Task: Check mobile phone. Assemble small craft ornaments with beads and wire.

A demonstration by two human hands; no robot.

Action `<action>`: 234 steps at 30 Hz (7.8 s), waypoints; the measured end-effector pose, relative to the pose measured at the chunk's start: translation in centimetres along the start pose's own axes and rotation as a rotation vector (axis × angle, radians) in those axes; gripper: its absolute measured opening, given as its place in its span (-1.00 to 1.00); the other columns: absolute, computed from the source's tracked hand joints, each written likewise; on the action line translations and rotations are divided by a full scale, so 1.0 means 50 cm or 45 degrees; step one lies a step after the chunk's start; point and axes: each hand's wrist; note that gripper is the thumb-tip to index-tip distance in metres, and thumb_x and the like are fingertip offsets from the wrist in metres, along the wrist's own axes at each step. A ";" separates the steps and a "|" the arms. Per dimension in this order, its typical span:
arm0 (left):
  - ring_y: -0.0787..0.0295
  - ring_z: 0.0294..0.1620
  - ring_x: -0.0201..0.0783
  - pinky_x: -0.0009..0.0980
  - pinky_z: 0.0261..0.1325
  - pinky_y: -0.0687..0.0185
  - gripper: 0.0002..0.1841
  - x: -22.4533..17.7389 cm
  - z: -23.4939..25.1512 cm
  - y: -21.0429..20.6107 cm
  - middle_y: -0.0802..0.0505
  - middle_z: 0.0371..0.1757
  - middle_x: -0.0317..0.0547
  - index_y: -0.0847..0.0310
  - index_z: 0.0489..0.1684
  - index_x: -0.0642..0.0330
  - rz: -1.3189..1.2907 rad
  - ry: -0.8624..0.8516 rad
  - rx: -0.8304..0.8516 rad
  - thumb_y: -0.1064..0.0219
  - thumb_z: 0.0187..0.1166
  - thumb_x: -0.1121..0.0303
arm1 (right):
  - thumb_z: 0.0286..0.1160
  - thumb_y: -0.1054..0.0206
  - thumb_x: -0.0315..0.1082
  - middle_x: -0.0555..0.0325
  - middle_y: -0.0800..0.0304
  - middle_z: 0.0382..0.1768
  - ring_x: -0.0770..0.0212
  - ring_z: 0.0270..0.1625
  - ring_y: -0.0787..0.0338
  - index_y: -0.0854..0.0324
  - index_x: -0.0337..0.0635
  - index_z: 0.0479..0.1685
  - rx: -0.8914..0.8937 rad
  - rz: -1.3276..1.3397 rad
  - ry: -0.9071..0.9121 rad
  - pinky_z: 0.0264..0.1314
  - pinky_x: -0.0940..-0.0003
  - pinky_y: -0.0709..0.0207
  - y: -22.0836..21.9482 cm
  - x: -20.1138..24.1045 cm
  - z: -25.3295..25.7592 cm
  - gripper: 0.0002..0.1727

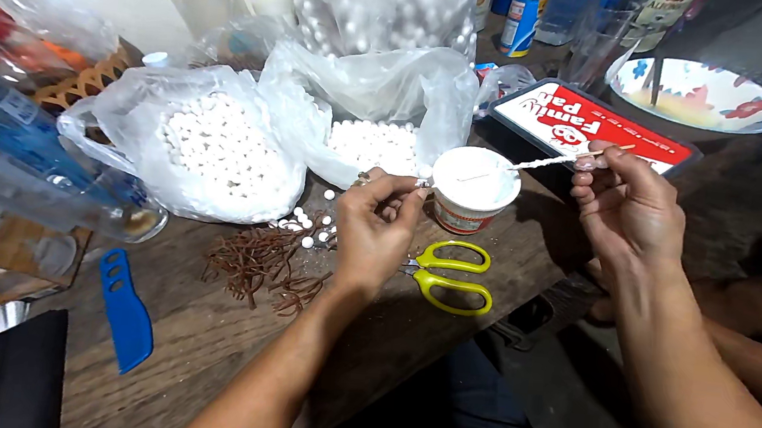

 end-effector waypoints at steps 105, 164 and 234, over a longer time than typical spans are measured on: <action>-0.50 -0.51 -0.70 -0.83 -0.42 -0.44 -0.94 0.060 -0.088 0.197 -0.66 -0.41 -0.22 -0.79 -0.29 0.42 0.223 0.038 -0.278 -0.40 0.44 0.60 | 0.38 -0.17 -0.79 0.24 -0.90 -0.36 0.44 -0.35 -0.86 -0.79 -0.26 -0.12 1.036 -0.065 -0.553 -0.17 0.56 -0.77 -0.330 -0.184 -0.061 -0.65; -0.50 -0.47 -0.64 -0.81 -0.39 -0.38 -0.91 0.070 -0.095 0.192 -0.67 -0.45 -0.17 -0.81 -0.36 0.41 0.447 -0.108 -0.288 -0.38 0.40 0.56 | 0.27 -0.38 -0.76 0.29 -0.92 -0.30 0.47 -0.35 -0.86 -0.83 -0.27 -0.12 1.128 -0.261 -0.204 -0.17 0.54 -0.81 -0.324 -0.182 -0.083 -0.71; -0.85 -0.43 -0.37 -0.49 -0.23 -0.81 -0.87 0.020 -0.078 0.179 -0.88 -0.40 -0.16 -0.64 -0.29 0.22 -0.650 0.685 -0.453 -0.24 0.62 0.62 | 0.38 -0.39 -0.57 0.29 -0.78 -0.31 0.62 -0.29 -0.71 -0.82 -0.30 -0.32 1.048 -0.404 0.359 -0.22 0.74 -0.62 -0.335 -0.190 -0.112 -0.91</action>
Point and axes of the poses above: each hand's wrist, its own z-axis towards the middle knuckle, its own y-axis out of the back of the hand, x = y × z
